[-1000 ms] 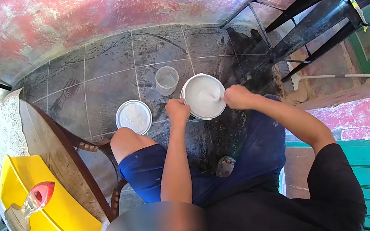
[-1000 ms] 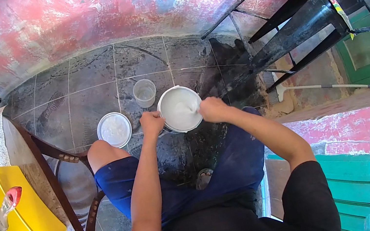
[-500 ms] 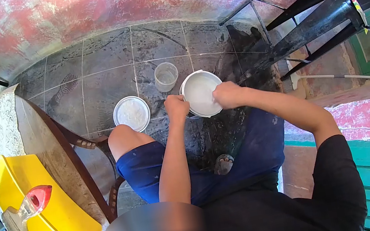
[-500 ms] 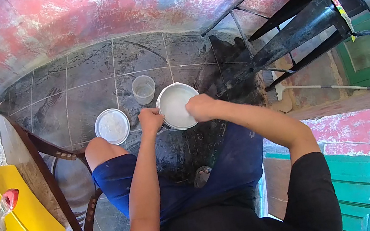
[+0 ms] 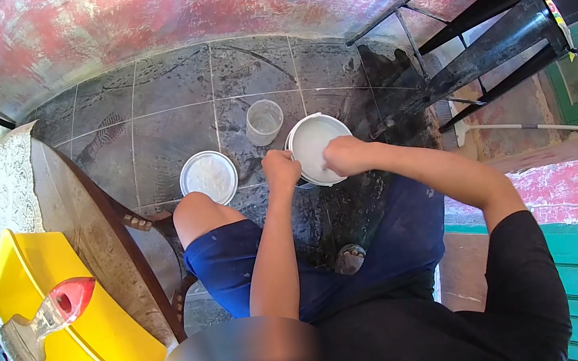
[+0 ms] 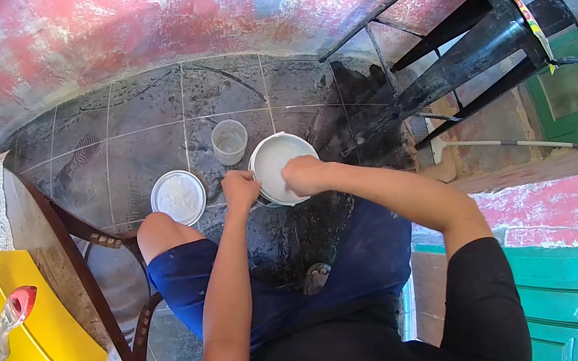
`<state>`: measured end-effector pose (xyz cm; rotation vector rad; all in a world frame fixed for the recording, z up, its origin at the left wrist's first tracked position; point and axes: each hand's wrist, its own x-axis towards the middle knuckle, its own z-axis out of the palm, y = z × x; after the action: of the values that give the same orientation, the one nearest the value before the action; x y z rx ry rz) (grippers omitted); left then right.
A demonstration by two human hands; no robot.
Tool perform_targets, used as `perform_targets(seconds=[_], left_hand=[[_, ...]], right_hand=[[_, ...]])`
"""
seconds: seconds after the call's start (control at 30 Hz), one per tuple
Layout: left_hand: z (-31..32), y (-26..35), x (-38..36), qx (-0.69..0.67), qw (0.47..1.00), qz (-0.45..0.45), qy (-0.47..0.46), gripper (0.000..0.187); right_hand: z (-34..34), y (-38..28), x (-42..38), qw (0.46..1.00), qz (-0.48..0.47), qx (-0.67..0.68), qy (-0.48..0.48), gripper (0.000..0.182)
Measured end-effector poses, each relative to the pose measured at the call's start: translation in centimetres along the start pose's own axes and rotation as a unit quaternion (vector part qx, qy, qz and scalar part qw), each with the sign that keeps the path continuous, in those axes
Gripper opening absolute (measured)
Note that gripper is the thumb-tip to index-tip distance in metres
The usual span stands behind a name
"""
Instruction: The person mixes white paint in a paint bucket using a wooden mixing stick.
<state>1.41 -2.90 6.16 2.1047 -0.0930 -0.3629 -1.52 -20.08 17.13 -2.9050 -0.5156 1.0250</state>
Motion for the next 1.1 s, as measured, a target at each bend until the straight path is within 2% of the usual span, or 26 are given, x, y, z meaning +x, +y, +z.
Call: perform_targets(seconds=[0.1,0.2,0.23,0.3,0.33,0.4,0.53,0.6,0.73,0.8,0.87,0.93,1.03,1.1], left_hand=[[0.4,-0.7,0.4,0.001,1.0,0.024,0.004,0.008],[0.6,-0.6,0.1,-0.006,0.999,0.033,0.032,0.006],[0.7,-0.6,0.0,-0.008,0.999,0.031,0.032,0.006],[0.6,-0.5,0.1,0.002,0.999,0.04,0.032,0.006],[0.5,-0.5,0.1,0.001,0.999,0.038,0.035,0.006],[0.4,-0.4,0.1,0.007,0.999,0.039,0.025,0.006],[0.3,-0.3,0.2,0.001,0.999,0.036,0.019,0.006],[0.3,-0.1,0.0,-0.006,1.0,0.016,0.01,0.006],[0.8,-0.6,0.0,-0.026,0.999,0.02,0.041,0.006],[1.1,-0.9,0.2,-0.001,0.997,0.05,0.057,0.006],[0.8,-0.7,0.1,-0.011,0.998,0.039,0.046,0.005],[0.3,-0.1,0.2,-0.019,0.999,0.031,0.035,0.005],[-0.5,0.7,-0.1,-0.038,0.999,-0.009,-0.002,0.001],[-0.6,0.7,-0.2,-0.025,0.999,-0.009,-0.021,0.001]], right_hand=[[-0.8,0.7,3.0,0.992,0.011,-0.004,0.129,0.02],[-0.8,4.8,3.7,0.983,0.058,-0.077,0.154,0.015],[-0.8,5.1,2.6,0.984,0.057,-0.077,0.152,0.015],[-1.4,4.8,0.2,0.992,0.047,-0.109,0.045,0.012],[-0.9,3.9,-0.3,0.992,0.044,-0.11,0.045,0.012],[0.4,2.0,-1.4,0.995,-0.006,-0.103,-0.007,0.011],[0.0,-0.3,1.5,0.998,-0.051,-0.016,0.023,0.011],[-0.4,1.7,4.1,0.988,-0.037,-0.037,0.143,0.01],[-1.2,6.0,3.3,0.985,0.028,-0.067,0.155,0.01],[-0.5,6.6,1.5,0.991,0.038,-0.114,0.066,0.013],[-0.2,4.2,0.0,0.993,0.037,-0.11,-0.022,0.016],[-0.3,1.3,-0.3,0.995,-0.007,-0.074,-0.062,0.02],[-0.9,-0.7,2.0,0.999,-0.021,-0.025,-0.02,0.017],[-2.1,0.1,3.6,0.994,-0.02,-0.003,0.108,0.015]])
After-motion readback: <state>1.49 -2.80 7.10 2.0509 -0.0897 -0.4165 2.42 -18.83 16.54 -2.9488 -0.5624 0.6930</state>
